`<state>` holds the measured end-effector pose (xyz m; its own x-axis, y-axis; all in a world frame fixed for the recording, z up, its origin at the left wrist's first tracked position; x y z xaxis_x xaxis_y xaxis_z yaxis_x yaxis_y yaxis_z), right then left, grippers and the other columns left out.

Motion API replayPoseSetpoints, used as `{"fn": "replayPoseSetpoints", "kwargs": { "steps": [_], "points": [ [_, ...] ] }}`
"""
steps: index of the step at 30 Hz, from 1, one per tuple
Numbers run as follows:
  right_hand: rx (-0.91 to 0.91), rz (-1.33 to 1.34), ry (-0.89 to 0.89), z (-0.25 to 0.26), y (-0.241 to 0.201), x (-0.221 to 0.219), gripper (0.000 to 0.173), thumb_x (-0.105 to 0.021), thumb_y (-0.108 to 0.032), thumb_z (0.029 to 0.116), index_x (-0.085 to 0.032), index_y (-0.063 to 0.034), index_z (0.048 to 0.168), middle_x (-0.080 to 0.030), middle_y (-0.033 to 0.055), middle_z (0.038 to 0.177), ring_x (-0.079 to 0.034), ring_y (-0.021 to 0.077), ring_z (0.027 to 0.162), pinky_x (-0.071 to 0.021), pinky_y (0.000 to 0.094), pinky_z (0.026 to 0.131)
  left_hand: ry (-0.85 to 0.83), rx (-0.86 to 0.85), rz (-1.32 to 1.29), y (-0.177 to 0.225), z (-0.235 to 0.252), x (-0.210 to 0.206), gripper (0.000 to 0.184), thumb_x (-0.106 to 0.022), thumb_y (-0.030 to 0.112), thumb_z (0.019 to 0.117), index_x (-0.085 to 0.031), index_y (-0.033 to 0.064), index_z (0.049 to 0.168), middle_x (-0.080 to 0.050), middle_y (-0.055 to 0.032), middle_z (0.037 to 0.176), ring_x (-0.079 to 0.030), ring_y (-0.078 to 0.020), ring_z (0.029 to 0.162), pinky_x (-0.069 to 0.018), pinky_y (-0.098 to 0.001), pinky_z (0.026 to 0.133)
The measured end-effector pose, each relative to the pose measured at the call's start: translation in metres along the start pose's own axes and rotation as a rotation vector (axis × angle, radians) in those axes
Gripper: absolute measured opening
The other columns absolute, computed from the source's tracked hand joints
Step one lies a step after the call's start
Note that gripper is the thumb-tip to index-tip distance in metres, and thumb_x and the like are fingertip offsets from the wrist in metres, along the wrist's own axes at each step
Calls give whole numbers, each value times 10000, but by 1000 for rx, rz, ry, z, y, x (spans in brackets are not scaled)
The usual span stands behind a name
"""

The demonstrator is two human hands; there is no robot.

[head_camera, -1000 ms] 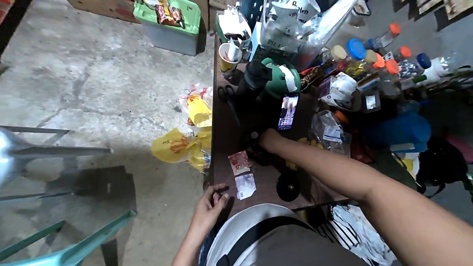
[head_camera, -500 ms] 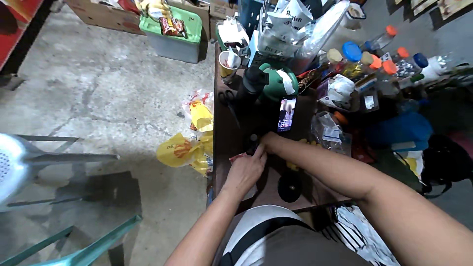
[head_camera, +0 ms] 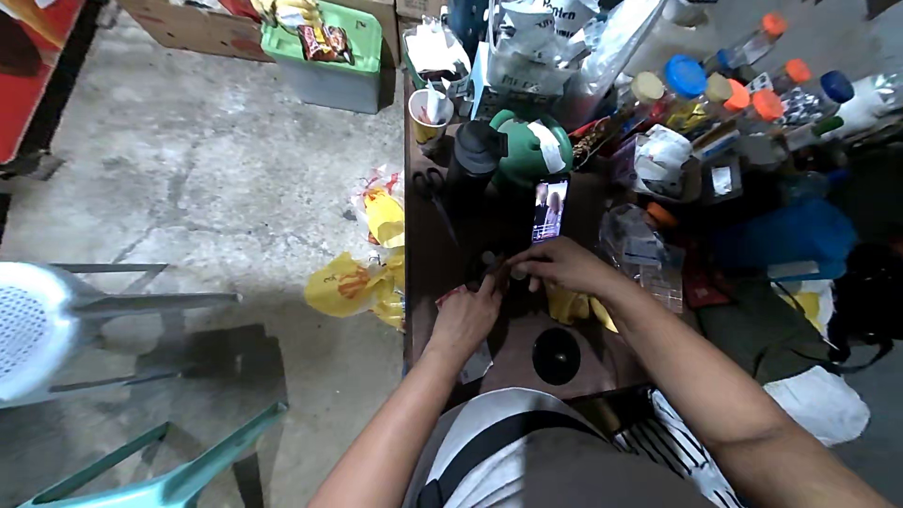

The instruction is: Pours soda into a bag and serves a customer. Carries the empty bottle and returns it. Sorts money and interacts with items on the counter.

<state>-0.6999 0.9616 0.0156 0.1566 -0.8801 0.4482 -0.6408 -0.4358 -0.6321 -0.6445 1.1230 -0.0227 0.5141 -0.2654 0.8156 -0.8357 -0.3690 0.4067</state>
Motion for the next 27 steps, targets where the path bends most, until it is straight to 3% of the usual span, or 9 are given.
{"fn": "replayPoseSetpoints", "kwargs": {
  "steps": [3, 6, 11, 13, 16, 18, 22, 25, 27],
  "points": [
    [-66, 375, -38, -21, 26, -12, 285, -544, -162, 1063, -660, -35, 1290, -736, 30, 977, -590, -2, 594, -458, 156, 522, 34, -21, -43, -3, -2, -1, 372, -488, 27, 1037, -576, 41, 1398, -542, -192, 1445, -703, -413, 907, -569, -550, 723],
    [-73, 537, -55, -37, 44, -27, 294, -540, -140, 1058, -640, -22, 1308, -733, 25, 1078, -603, -7, 599, -469, 150, 507, 304, -117, -145, -7, -12, -7, 497, -614, -12, 941, -590, 101, 1425, -584, -195, 1422, -722, -413, 805, -573, -571, 636],
    [-106, 591, -38, -48, 66, -48, 326, -547, -121, 1052, -583, -16, 1358, -732, 40, 1050, -628, 26, 621, -492, 175, 527, 725, -17, -451, -29, -49, -26, 327, -533, 86, 921, -698, 7, 1192, -663, -218, 1150, -698, -323, 794, -579, -485, 623],
    [-154, 416, -25, -40, 80, -61, 319, -548, -161, 1061, -590, -28, 1348, -728, 57, 1035, -649, 59, 679, -517, 223, 588, 614, 223, -540, -43, -67, -42, 308, -482, 159, 987, -691, -49, 1075, -663, -229, 1049, -680, -335, 881, -562, -504, 752],
    [-216, 107, -46, -20, 100, -85, 305, -523, -202, 1073, -651, -52, 1307, -716, 118, 1136, -703, 176, 845, -583, 374, 811, 139, 554, -637, -68, -91, -82, 377, -458, 219, 1077, -655, -74, 1209, -639, -286, 1208, -637, -419, 1132, -480, -591, 998],
    [-215, 44, -52, -10, 101, -99, 307, -512, -221, 1076, -666, -76, 1300, -704, 128, 1154, -703, 213, 886, -575, 415, 855, -18, 635, -685, -77, -108, -106, 349, -446, 174, 1079, -652, -67, 1225, -626, -292, 1247, -615, -428, 1179, -456, -592, 1029],
    [-113, 93, 12, -4, 95, -112, 303, -543, -207, 1064, -682, -87, 1304, -641, 169, 1280, -692, 218, 935, -579, 365, 863, 47, 589, -757, -80, -134, -124, 241, -490, 8, 977, -661, -39, 1141, -627, -228, 1120, -662, -331, 941, -554, -502, 840],
    [-127, 51, 76, -3, 100, -110, 365, -552, -213, 1054, -629, -75, 1383, -565, 232, 1372, -659, 298, 1069, -537, 424, 972, 217, 461, -728, -68, -133, -109, 219, -575, 17, 960, -681, -9, 1150, -688, -162, 1110, -678, -271, 1012, -555, -455, 914],
    [-108, 50, 119, -7, 107, -105, 360, -549, -195, 1052, -625, -66, 1380, -557, 219, 1376, -668, 280, 1031, -556, 411, 938, 369, 354, -662, -54, -125, -92, 168, -641, 24, 936, -728, 3, 1078, -739, -132, 1035, -667, -314, 1041, -509, -513, 949]
  ]
}}
Point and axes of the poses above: each hand's wrist, its own z-axis towards the middle knuckle, its own x-axis out of the back of the hand, y = z × x, the point moved 4 cm from there along z, towards the middle knuckle
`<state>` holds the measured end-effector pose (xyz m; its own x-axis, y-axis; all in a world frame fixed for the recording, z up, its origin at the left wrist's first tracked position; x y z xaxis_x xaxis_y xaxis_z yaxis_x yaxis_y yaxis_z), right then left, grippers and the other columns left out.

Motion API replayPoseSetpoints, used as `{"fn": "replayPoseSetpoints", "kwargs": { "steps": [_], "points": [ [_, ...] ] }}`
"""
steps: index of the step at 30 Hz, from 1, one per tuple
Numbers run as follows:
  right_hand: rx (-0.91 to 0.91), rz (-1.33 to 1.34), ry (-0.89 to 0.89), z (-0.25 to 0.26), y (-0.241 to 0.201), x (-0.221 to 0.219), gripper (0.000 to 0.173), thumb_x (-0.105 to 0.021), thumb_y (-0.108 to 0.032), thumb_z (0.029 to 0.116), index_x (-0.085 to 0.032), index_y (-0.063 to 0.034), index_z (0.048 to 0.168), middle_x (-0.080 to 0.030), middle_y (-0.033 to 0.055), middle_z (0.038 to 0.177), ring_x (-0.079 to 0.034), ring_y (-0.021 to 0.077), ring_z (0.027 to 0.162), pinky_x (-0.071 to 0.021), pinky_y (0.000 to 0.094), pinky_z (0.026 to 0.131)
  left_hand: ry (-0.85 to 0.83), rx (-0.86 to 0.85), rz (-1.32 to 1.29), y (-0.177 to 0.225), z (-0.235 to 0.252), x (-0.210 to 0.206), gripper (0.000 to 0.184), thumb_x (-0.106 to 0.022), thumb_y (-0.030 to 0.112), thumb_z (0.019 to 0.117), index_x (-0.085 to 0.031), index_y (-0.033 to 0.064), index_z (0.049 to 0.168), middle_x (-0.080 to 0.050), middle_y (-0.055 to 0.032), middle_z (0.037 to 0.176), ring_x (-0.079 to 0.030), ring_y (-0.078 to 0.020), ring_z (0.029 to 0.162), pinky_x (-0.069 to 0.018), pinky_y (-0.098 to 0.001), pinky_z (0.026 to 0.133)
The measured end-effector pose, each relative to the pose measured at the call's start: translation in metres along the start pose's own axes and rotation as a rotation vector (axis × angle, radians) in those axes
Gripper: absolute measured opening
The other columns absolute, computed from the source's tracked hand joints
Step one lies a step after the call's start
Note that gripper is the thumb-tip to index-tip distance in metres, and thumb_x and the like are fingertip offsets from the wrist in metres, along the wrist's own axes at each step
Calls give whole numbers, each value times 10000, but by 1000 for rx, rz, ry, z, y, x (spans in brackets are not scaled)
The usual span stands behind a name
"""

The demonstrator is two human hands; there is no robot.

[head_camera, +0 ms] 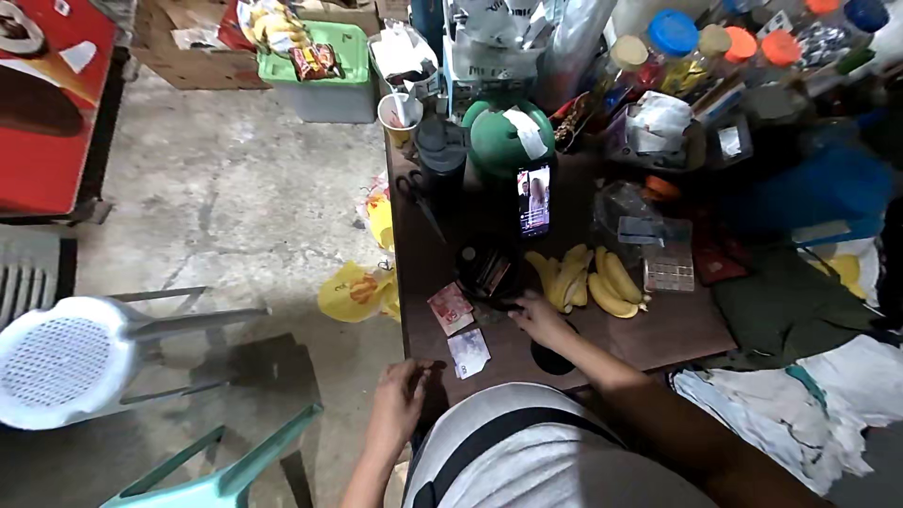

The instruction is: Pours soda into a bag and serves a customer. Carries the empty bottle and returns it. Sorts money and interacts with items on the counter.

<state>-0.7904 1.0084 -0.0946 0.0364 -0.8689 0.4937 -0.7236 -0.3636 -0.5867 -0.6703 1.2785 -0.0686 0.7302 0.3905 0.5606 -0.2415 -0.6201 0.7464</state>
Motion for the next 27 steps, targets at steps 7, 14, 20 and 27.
{"fn": "replayPoseSetpoints", "kwargs": {
  "steps": [7, 14, 20, 27],
  "points": [
    [61, 122, 88, -22, 27, 16, 308, -552, -131, 1037, -666, -32, 1306, -599, 174, 1345, -672, 190, 977, -567, 311, 873, 194, -575, -5, 103, 47, -9, 167, -647, 46, 932, -739, 25, 1070, -736, -105, 981, -701, -217, 909, -575, -357, 856],
    [130, 150, 149, -40, 28, 17, 285, -551, -145, 1031, -703, -27, 1240, -632, 164, 1303, -672, 164, 936, -566, 284, 835, 163, -671, 65, 145, 89, -19, 196, -634, 74, 956, -770, 102, 1095, -765, -56, 1042, -712, -240, 937, -557, -435, 826],
    [344, -45, 71, -45, 10, -8, 287, -515, -119, 1048, -724, -39, 1228, -682, 155, 1266, -686, 267, 1115, -549, 425, 990, 257, -406, -63, 76, 80, 6, 205, -586, 52, 942, -747, 4, 1059, -708, -154, 1124, -681, -198, 976, -567, -338, 838],
    [495, -452, -100, -11, -28, -69, 490, -646, -190, 998, -533, -61, 1457, -586, 171, 1432, -579, 350, 1309, -481, 519, 1062, 175, 24, 106, 19, 88, -10, 473, -668, 223, 955, -600, -24, 1353, -563, -298, 1364, -523, -480, 1279, -415, -616, 1073]
  ]
}}
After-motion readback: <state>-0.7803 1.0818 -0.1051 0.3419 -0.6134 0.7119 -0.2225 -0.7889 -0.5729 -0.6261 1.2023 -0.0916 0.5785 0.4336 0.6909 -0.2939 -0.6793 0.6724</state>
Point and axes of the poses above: each hand's wrist, its own z-axis towards the middle knuckle, its own x-axis out of the back of the hand, y = z × x, the point moved 4 cm from there along z, towards the middle knuckle
